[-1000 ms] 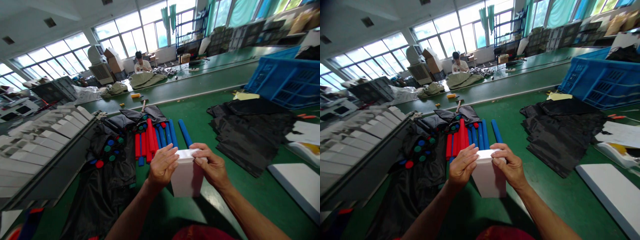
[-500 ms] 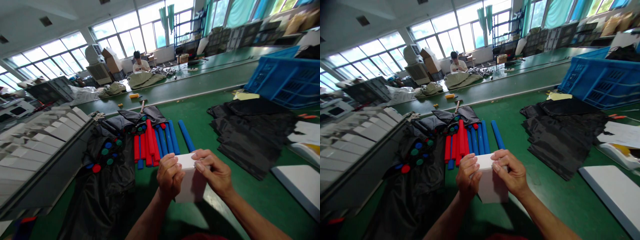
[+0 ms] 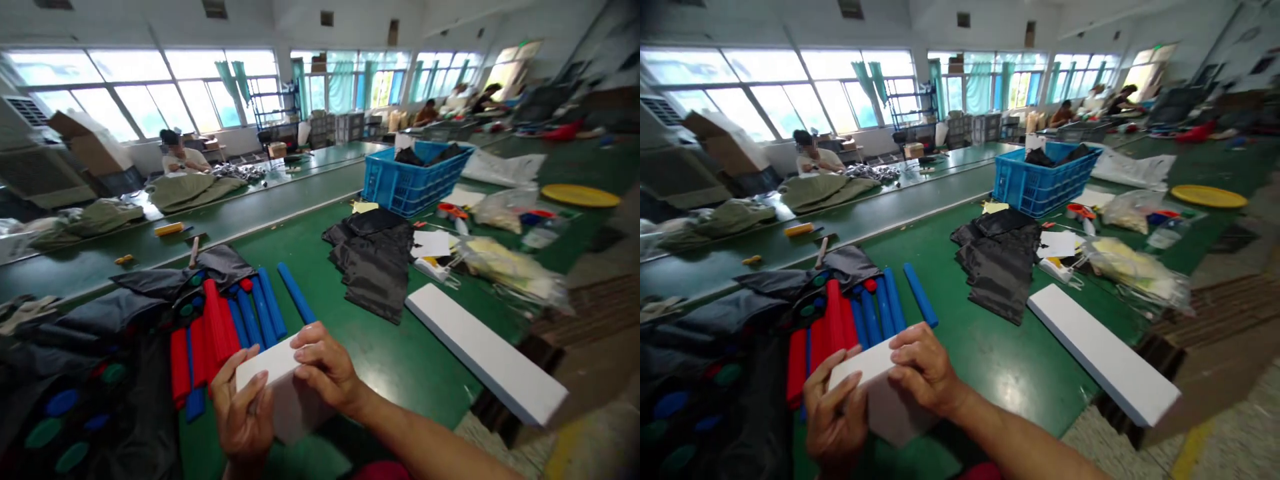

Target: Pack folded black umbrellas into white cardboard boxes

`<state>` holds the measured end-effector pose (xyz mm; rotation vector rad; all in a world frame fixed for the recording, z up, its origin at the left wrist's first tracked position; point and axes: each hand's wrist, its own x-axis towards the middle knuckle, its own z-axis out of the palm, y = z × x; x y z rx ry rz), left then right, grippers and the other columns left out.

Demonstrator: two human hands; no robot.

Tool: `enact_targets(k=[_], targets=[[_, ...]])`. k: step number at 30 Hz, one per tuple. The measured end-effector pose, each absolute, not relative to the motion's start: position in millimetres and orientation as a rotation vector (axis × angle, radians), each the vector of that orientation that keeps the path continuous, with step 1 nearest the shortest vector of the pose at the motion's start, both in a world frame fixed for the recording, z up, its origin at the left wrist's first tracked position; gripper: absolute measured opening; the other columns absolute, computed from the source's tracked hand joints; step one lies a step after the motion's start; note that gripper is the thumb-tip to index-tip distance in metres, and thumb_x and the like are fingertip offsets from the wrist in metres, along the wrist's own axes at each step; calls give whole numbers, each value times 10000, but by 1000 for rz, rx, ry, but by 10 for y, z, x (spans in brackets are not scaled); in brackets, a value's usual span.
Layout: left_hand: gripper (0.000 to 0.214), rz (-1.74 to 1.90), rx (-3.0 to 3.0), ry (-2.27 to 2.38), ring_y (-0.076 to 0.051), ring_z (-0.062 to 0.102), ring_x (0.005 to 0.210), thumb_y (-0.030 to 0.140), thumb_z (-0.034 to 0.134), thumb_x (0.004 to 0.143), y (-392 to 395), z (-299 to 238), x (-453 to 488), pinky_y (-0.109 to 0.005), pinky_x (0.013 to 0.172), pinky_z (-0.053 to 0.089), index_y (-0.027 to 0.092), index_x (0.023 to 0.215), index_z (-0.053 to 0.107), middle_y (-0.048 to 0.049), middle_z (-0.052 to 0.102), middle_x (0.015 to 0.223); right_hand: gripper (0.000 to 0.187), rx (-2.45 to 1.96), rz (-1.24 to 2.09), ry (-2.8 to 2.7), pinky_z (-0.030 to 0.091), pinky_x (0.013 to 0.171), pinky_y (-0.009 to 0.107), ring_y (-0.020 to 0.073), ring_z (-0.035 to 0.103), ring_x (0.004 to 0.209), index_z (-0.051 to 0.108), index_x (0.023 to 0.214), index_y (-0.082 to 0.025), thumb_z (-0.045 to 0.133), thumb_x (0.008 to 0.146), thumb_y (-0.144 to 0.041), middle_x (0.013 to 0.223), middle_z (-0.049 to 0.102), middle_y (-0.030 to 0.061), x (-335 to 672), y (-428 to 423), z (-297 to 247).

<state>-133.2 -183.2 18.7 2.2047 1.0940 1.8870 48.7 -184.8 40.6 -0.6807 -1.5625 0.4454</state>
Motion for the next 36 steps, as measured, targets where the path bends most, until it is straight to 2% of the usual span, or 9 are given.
enact_targets(k=[4, 7, 11, 16, 19, 23, 30, 34, 36], targets=[[220, 1837, 2293, 1035, -203, 610, 1015, 17, 601, 767, -1920, 284, -1211, -333, 759, 553, 188, 902, 635, -81, 569, 1175, 174, -768, 527, -1753, 500, 878, 344, 213, 562, 1124, 614, 1060, -229, 578, 891, -250, 1294, 531, 122, 826, -2061, 518], [176, 1840, 2387, 932, -198, 603, 1015, 37, 610, 768, -1963, 363, -1084, -299, 739, 544, 177, 871, 640, -86, 564, 1174, 272, -794, 556, -1747, 470, 929, 353, 217, 532, 1167, 600, 1152, -261, 603, 884, -310, 1316, 517, 103, 1027, -2185, 470], [155, 1833, 2398, 880, -188, 605, 1008, 37, 627, 771, -1945, 436, -926, -281, 745, 527, 159, 861, 654, -97, 574, 1155, 521, -895, 565, -1580, 401, 1010, 401, 246, 450, 1248, 416, 1388, -290, 536, 905, -443, 1377, 455, 106, 1043, -2208, 249], [147, 1872, 2226, 1000, -186, 615, 963, 82, 680, 756, -1890, 464, -747, -313, 774, 501, 169, 874, 676, -80, 616, 1089, 687, -1015, 746, -1432, 489, 696, 273, 161, 571, 786, 264, 1464, -228, 482, 899, -553, 1024, 593, 55, 969, -2102, 121], [119, 1888, 1964, 1120, -181, 607, 954, 171, 672, 792, -1829, 378, -540, -335, 823, 490, 171, 911, 670, -66, 625, 1056, 702, -1141, 646, -1405, 477, 671, 278, 164, 547, 726, 294, 1451, -202, 484, 884, -569, 959, 596, 54, 1088, -2031, 227], [223, 1641, 1665, 1237, -179, 605, 958, 347, 586, 872, -1786, 159, -80, -345, 865, 509, 177, 1004, 648, -54, 619, 1024, 591, -1338, 547, -1522, 467, 746, 298, 180, 569, 798, 423, 1397, -197, 498, 896, -501, 930, 625, 43, 1574, -1954, 357], [512, 1041, 1629, 1086, -208, 593, 1095, 432, 570, 864, -1954, -25, 349, -328, 815, 565, 225, 1326, 487, -125, 477, 1302, 498, -1519, 880, -1304, 476, 563, 235, 128, 582, 603, 669, 1137, -140, 711, 742, -440, 745, 673, -1, 3067, -1864, 488], [514, 866, 1527, 1279, -209, 662, 902, 485, 582, 818, -1890, -379, -193, -343, 737, 570, 153, 1210, 595, -129, 584, 1123, 377, -1566, 785, -1208, 408, 464, 229, 107, 540, 468, 714, 749, -83, 745, 679, -452, 578, 635, 8, 3643, -1968, 538], [552, 806, 1439, 1447, -227, 670, 854, 525, 614, 756, -1860, -623, -627, -353, 724, 564, 121, 1130, 644, -116, 633, 997, 371, -1549, 567, -1068, 409, 496, 224, 85, 543, 473, 677, 651, -81, 680, 767, -433, 555, 604, -1, 3641, -1984, 460]])
